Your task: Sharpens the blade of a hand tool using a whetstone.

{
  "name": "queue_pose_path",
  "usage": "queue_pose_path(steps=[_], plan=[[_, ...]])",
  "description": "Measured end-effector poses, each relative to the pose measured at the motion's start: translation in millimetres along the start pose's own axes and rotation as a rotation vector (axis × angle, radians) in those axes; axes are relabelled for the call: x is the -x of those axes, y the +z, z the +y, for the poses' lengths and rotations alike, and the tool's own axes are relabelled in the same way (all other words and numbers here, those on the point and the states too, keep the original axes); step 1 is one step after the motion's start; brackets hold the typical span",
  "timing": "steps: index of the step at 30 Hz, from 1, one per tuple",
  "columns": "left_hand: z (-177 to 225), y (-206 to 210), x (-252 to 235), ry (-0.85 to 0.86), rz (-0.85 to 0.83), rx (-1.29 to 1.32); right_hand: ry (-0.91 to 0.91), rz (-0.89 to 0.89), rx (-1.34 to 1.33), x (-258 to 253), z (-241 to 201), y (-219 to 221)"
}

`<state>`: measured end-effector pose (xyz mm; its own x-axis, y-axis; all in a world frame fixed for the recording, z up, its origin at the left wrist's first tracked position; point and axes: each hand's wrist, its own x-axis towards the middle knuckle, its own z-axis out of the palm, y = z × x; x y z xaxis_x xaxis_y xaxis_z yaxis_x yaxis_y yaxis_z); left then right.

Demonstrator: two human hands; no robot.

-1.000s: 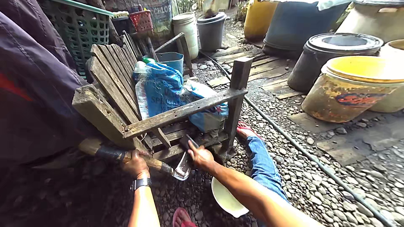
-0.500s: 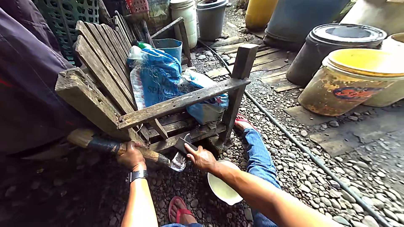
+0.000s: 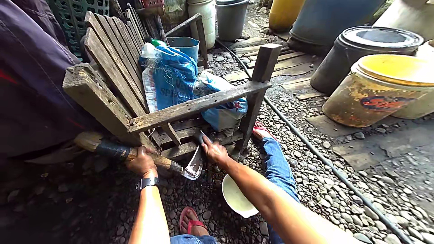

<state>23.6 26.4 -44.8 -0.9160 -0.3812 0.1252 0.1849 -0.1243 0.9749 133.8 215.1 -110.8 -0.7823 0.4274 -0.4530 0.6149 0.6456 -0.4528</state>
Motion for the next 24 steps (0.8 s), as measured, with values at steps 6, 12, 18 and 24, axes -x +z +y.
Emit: queue_pose_path(steps=[6, 12, 18, 24], plan=[[1, 2, -1, -0.003, 0.001, 0.005, -0.116, -0.034, 0.105, 22, 12, 21], [1, 1, -1, 0.002, 0.005, -0.014, 0.041, 0.008, -0.017, -7, -6, -8], [4, 2, 1, -0.016, -0.005, -0.004, -0.109, -0.048, 0.154, 22, 12, 17], [4, 2, 1, 0.013, -0.015, 0.011, 0.048, -0.003, 0.016, -13, -19, -14]])
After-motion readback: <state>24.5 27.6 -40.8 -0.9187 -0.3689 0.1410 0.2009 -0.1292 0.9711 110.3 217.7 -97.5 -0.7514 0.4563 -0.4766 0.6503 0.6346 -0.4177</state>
